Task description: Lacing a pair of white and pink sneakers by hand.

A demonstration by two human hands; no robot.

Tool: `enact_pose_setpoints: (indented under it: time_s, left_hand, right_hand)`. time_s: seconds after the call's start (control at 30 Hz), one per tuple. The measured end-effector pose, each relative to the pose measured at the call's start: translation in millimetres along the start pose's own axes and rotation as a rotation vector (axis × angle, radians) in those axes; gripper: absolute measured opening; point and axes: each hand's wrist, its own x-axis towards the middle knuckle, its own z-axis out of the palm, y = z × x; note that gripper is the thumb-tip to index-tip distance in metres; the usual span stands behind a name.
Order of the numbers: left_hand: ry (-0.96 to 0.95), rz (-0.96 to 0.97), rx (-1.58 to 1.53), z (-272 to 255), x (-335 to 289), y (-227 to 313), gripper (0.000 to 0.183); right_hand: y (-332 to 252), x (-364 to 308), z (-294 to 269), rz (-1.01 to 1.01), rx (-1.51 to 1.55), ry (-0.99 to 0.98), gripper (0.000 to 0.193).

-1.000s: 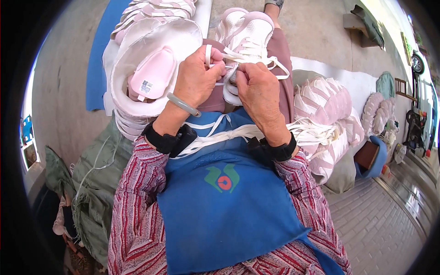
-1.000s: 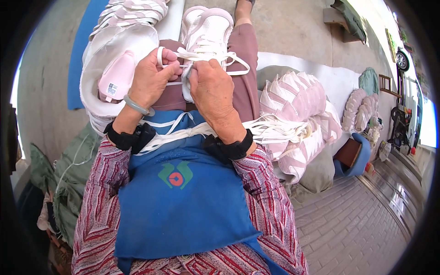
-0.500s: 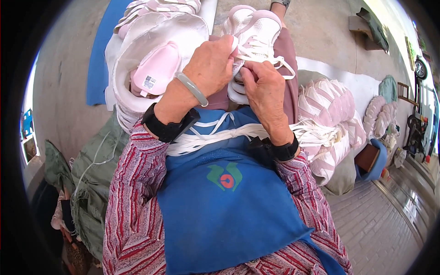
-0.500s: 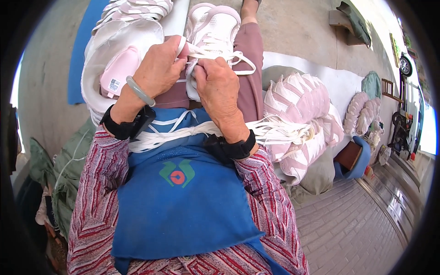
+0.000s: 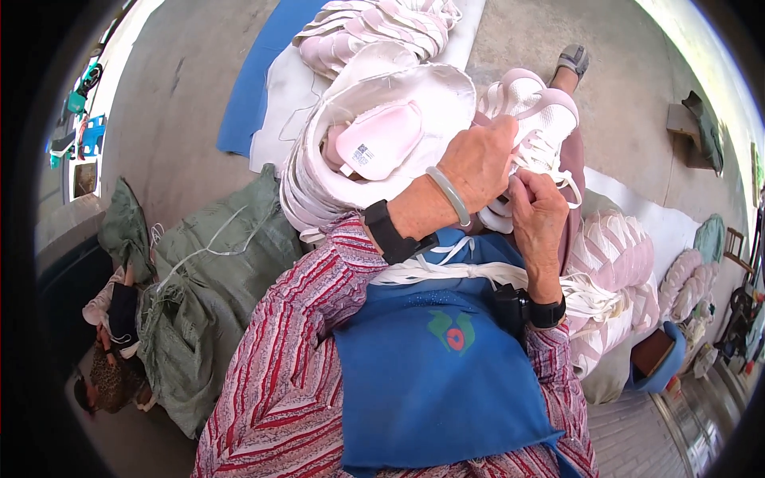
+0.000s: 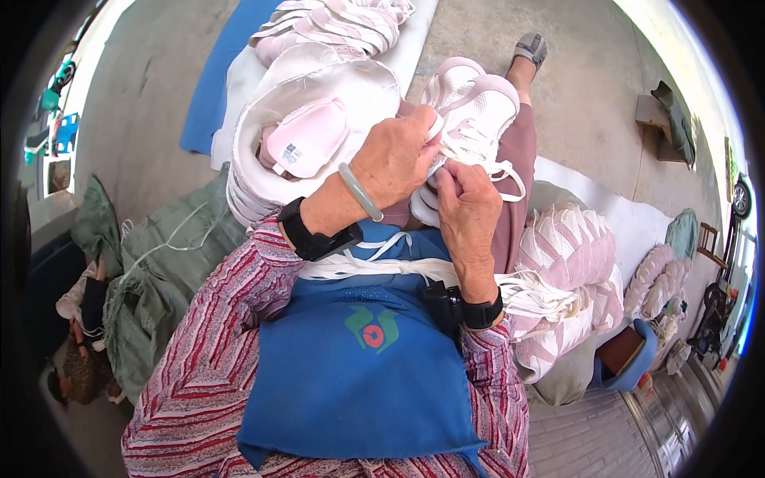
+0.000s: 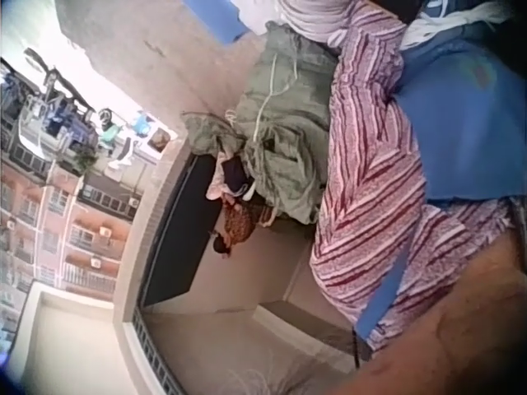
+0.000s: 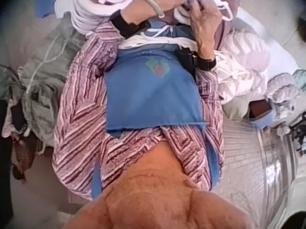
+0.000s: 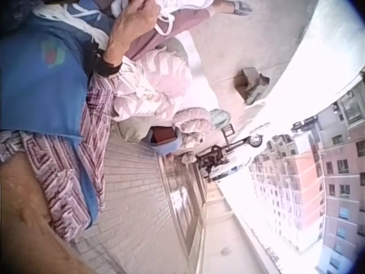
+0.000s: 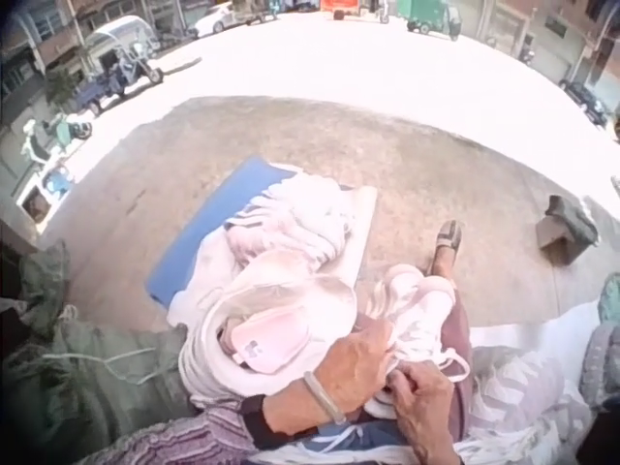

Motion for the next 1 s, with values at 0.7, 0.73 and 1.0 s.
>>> enact_pose_setpoints:
  time_s: [0.7, 0.73, 1.0]
  left_hand:
    - [-0.084, -0.086, -0.131, 1.2, -19.0, -1.0, 0.019]
    - [-0.069, -0.072, -0.201, 1.7, -17.1, -1.0, 0.021]
    - [-0.180, -0.340, -0.334, 3.1, 13.5, -22.0, 0.030]
  right_hand:
    - [7.2, 2.2, 7.3, -0.115, -0.011, 0.046, 0.009]
    - [7.8, -0.1, 5.9, -0.116, -0.013, 0.053, 0.009]
    - [16.6, 6.0, -41.5, -0.197, -0.164, 0.187, 0.006]
